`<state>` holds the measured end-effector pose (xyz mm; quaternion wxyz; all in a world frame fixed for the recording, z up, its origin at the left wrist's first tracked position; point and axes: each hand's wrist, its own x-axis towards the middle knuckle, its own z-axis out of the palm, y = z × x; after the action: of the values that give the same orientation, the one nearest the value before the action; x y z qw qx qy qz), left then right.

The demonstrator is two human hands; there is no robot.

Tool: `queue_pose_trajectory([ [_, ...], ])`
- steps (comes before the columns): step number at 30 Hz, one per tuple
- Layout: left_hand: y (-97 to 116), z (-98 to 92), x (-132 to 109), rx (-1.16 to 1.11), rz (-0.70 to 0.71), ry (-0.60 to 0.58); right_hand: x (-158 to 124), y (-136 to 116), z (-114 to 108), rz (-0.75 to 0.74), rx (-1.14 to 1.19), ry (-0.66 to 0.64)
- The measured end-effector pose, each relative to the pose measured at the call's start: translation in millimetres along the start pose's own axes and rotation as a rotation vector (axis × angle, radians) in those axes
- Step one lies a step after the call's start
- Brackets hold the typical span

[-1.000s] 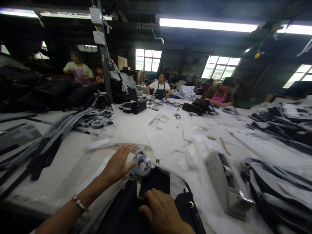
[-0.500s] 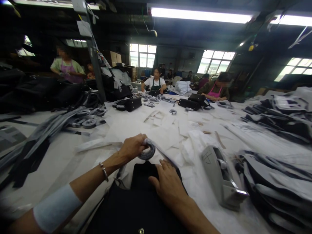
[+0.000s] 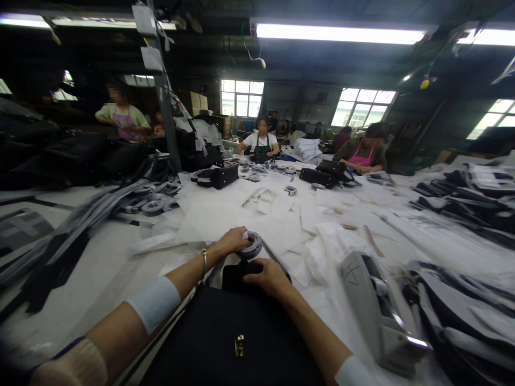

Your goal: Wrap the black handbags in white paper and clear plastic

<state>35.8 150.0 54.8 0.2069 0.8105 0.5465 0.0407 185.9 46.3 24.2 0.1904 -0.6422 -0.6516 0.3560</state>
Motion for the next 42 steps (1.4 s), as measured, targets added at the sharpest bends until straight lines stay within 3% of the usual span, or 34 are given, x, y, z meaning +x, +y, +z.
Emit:
queue_pose_trajectory([
  [4, -0.6, -7.2, 14.2, -0.018, -0.017, -0.007, -7.4, -9.5, -4.2, -0.119, 0.197, 0.008],
  [7, -6.3, -6.8, 20.7, 0.002, -0.051, 0.019, -24.8, -18.8, -15.4, -0.239, 0.358, -0.057],
  [9, -10.7, -3.2, 22.4, 0.019, -0.039, 0.040, -39.6, -25.4, -25.0, -0.258, 0.310, -0.082],
  [12, -13.0, 1.1, 21.0, 0.026, 0.053, 0.052, -57.9, -30.1, -33.8, -0.278, 0.152, -0.005],
  [15, -6.6, -6.9, 11.0, 0.010, 0.171, 0.064, -62.1, -20.5, -30.8, -0.295, 0.121, 0.037],
  [18, 4.9, -28.5, -21.2, -0.014, 0.277, 0.090, -54.4, -2.0, -22.6, -0.263, 0.168, 0.081],
  [21, 13.0, -45.9, -81.8, -0.037, 0.407, 0.035, -47.9, 8.6, -18.4, -0.231, 0.219, 0.083],
  [23, 13.0, -44.7, -128.7, -0.029, 0.515, -0.032, -48.6, 7.2, -19.1, -0.231, 0.197, 0.095],
  [25, 8.4, -30.6, -169.4, 0.060, 0.440, 0.065, -53.0, 1.2, -21.7, -0.252, 0.144, 0.186],
  [27, 0.8, -6.4, -196.9, 0.138, 0.371, 0.162, -59.9, -6.4, -25.9, -0.327, 0.090, 0.368],
  [29, -7.1, 22.2, -210.5, 0.186, 0.465, 0.270, -67.5, -13.8, -30.5, -0.429, 0.047, 0.508],
  [30, -10.4, 36.2, -213.4, 0.209, 0.535, 0.327, -71.1, -17.1, -32.5, -0.462, 0.030, 0.504],
  [33, -15.9, 68.1, -214.6, 0.264, 0.627, 0.465, -79.3, -24.7, -34.1, -0.433, 0.004, 0.195],
  [36, -17.0, 80.5, -214.5, 0.280, 0.576, 0.413, -81.6, -28.3, -27.4, -0.369, -0.012, -0.108],
  [42, -25.1, 84.8, -216.8, 0.236, 0.561, 0.290, -69.0, -34.6, -15.3, -0.300, -0.061, -0.263],
])
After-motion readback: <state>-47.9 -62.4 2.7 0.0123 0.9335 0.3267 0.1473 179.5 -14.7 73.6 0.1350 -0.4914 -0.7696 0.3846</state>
